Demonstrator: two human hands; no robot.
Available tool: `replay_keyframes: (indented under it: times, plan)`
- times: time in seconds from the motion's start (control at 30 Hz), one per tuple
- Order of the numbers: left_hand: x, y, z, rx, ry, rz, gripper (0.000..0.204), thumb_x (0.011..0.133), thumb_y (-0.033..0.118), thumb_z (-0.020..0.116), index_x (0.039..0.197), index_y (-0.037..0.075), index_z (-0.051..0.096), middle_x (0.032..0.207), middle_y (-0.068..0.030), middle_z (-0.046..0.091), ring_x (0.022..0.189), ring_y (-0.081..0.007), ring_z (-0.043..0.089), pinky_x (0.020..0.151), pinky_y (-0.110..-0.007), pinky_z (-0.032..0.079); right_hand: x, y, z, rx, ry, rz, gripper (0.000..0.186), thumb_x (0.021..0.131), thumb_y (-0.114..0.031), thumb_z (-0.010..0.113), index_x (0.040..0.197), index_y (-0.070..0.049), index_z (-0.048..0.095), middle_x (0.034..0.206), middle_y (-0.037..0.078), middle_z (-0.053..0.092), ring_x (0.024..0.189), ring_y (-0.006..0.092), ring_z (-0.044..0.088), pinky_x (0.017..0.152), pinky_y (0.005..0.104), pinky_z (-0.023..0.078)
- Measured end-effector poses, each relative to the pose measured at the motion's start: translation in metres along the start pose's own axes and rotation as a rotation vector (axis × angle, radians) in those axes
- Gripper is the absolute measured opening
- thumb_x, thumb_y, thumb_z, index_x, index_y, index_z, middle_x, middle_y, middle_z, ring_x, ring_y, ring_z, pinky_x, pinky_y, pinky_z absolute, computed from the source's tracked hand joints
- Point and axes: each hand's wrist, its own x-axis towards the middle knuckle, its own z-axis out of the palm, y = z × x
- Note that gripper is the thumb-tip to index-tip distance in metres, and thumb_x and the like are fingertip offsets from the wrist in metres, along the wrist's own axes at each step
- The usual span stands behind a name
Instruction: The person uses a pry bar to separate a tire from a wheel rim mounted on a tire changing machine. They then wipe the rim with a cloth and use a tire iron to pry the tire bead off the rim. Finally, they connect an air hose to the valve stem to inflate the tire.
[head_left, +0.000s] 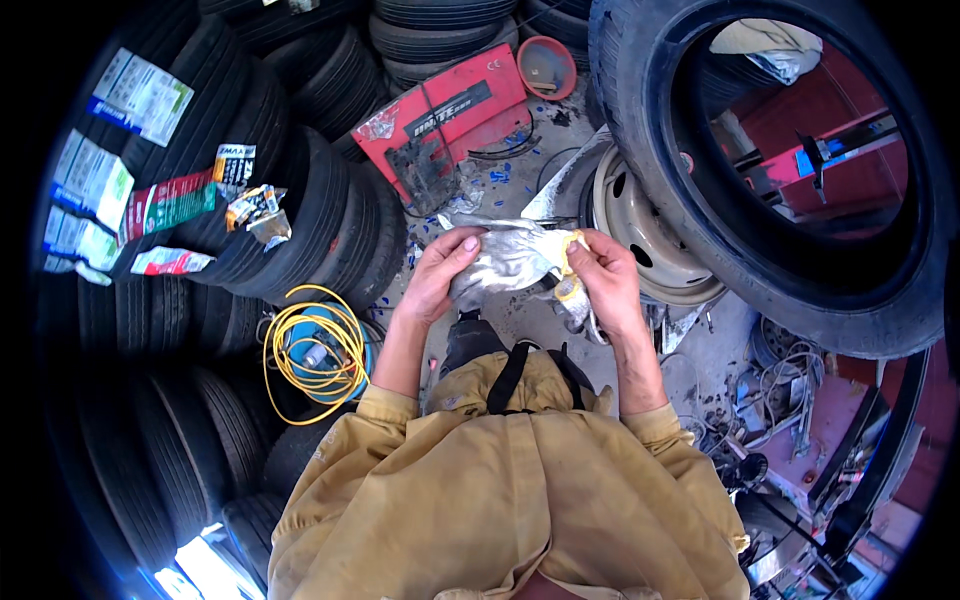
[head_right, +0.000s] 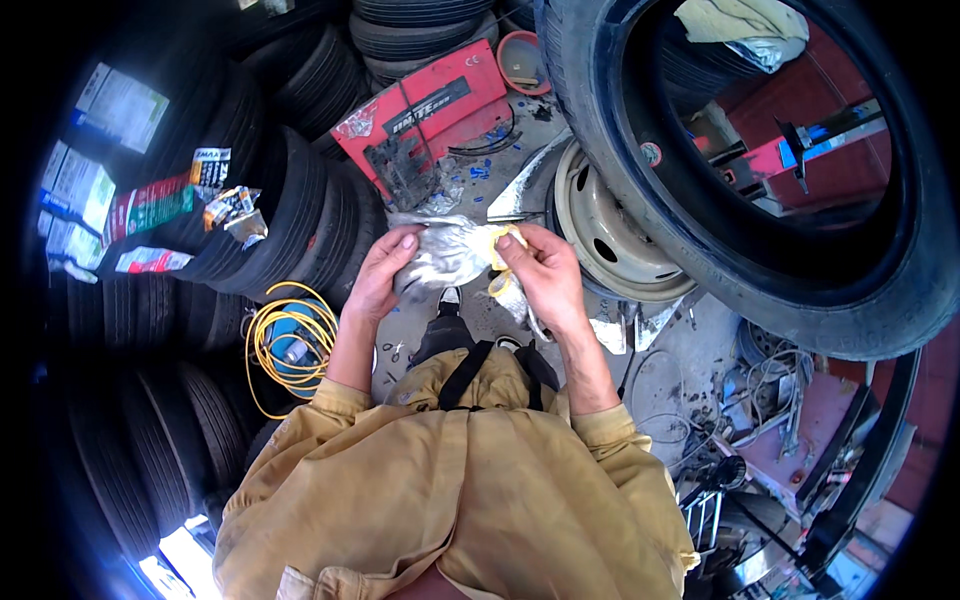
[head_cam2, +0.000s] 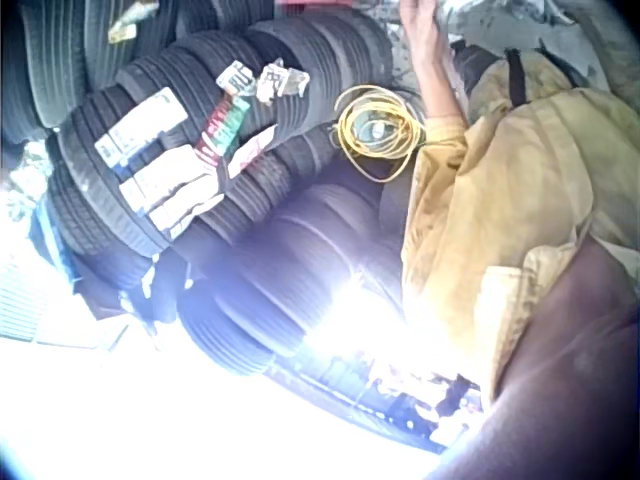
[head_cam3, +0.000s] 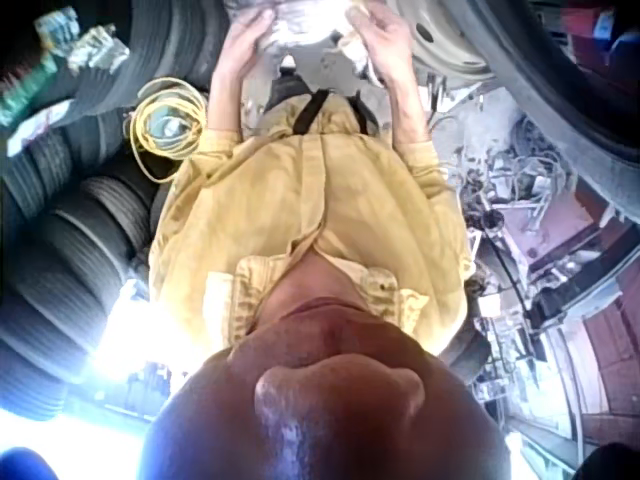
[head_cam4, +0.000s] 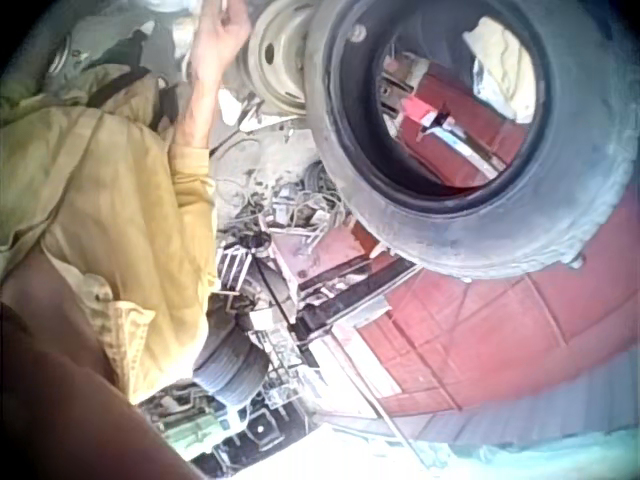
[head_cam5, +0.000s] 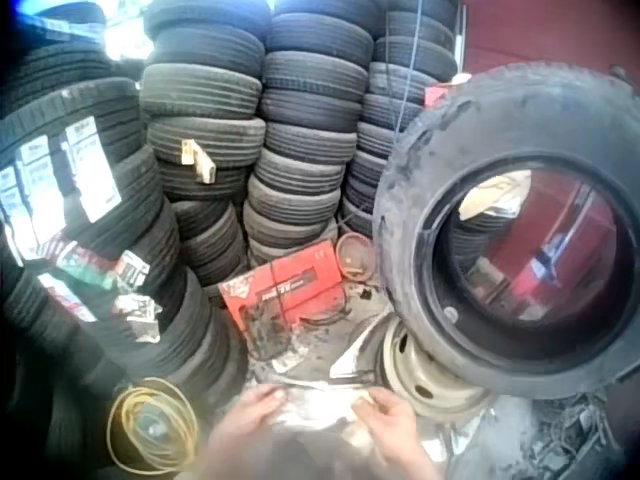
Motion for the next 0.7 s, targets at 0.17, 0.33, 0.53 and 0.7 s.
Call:
replay_keyframes:
  times: [0.17, 0.33, 0.53, 0.7]
  plan:
    - [0.021, 0.025, -0.061, 0.961, 0.264, 0.135, 0.041, 0.093, 0.030, 0.075, 0.115, -0.003, 0.066, 0.101, -0.0118, 0.068, 0.090, -0.0184, 0.065, 0.083, -0.034, 0.054, -0.010, 0.009, 0.038, -0.268, 0.378, -0.130, 0.030, 0.097, -0.023, 0.072, 0.113, 0.002, 0.072, 0.093, 0.008, 0.075, 0.081, 0.0097, 0.066, 0.069, 0.0272, 0.052]
    - [0.002, 0.019, -0.013, 0.209, -0.212, -0.239, 0.030, 0.100, 0.021, 0.066, 0.118, -0.002, 0.061, 0.098, -0.0060, 0.067, 0.084, -0.0090, 0.063, 0.068, -0.025, 0.053, -0.020, 0.027, 0.098, -0.841, 0.325, -0.364, 0.022, 0.087, -0.015, 0.075, 0.102, 0.001, 0.073, 0.083, 0.016, 0.072, 0.073, 0.0307, 0.069, 0.068, 0.0381, 0.054]
    - [0.004, -0.044, -0.020, 0.673, -0.137, -0.091, 0.012, 0.094, 0.011, 0.064, 0.098, 0.000, 0.065, 0.074, -0.0042, 0.068, 0.066, -0.0122, 0.065, 0.058, -0.027, 0.051, -0.037, 0.066, 0.115, -0.892, 0.582, -0.394, 0.024, 0.080, -0.011, 0.076, 0.102, 0.000, 0.072, 0.074, 0.012, 0.067, 0.066, 0.0291, 0.064, 0.064, 0.0403, 0.050]
    - [0.013, -0.086, -0.044, -0.027, 0.186, -0.669, 0.038, 0.102, 0.028, 0.049, 0.069, 0.010, 0.051, 0.052, -0.0001, 0.045, 0.039, -0.0124, 0.037, 0.038, -0.029, 0.028, -0.041, 0.082, 0.122, -1.033, 0.490, -0.286, 0.013, 0.081, -0.015, 0.071, 0.087, -0.004, 0.070, 0.072, 0.012, 0.067, 0.069, 0.0307, 0.067, 0.065, 0.0423, 0.053]
